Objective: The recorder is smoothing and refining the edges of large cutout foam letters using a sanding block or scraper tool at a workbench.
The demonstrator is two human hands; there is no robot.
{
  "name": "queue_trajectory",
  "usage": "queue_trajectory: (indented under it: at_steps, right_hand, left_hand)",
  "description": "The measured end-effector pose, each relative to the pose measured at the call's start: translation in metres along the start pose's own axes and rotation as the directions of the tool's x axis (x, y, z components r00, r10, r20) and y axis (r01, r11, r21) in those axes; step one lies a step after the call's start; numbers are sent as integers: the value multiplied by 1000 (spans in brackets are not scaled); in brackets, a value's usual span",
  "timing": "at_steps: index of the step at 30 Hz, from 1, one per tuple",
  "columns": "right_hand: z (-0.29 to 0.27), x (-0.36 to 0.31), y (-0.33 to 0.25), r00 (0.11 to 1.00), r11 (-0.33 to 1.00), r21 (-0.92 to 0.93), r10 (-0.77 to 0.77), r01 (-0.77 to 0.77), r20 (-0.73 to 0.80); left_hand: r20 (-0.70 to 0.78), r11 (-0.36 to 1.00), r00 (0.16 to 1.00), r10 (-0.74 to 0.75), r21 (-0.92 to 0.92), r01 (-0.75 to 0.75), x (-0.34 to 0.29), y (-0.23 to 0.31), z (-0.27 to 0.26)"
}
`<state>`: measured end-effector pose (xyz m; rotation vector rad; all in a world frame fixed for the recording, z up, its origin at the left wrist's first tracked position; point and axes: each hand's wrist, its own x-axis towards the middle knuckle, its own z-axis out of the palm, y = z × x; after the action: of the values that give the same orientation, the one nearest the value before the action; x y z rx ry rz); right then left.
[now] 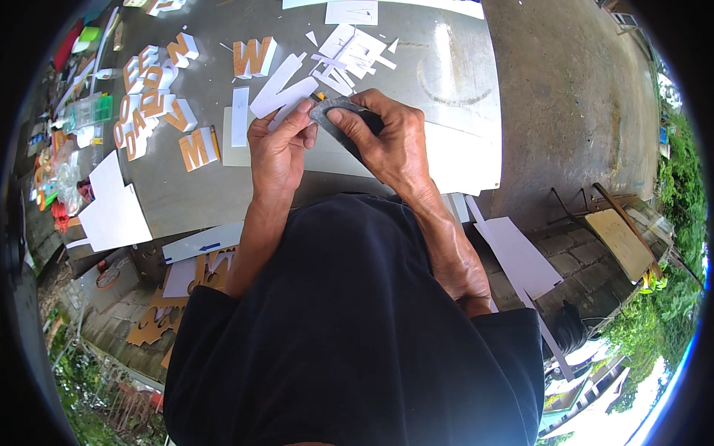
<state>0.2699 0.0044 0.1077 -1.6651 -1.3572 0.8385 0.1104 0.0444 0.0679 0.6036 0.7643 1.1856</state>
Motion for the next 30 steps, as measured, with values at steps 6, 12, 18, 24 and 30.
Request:
queue_trajectory:
  at_steps: [6, 12, 18, 24, 30]
  right_hand:
    - [-13, 10, 19, 979, 974, 150, 182, -167, -88]
    - [-1, 1, 21, 974, 895, 383, 207, -228, 96]
    - [-9, 8, 33, 954, 875, 385, 293, -294, 64]
    - [-12, 18, 16, 980, 939, 291, 198, -185, -18]
    - [-12, 26, 9, 991, 978, 198, 85, -65, -99]
  left_hand:
    - [11, 999, 1000, -17, 44, 16, -1, 4, -5]
    - [85, 997, 994, -71, 12, 71, 0, -2, -7]
    - [111, 990, 991, -69, 134, 54, -1, 4, -10]
    - [70, 961, 997, -24, 277, 3, -3, 5, -3]
    - [49, 971, 998, 25, 236, -36, -4, 7, -4]
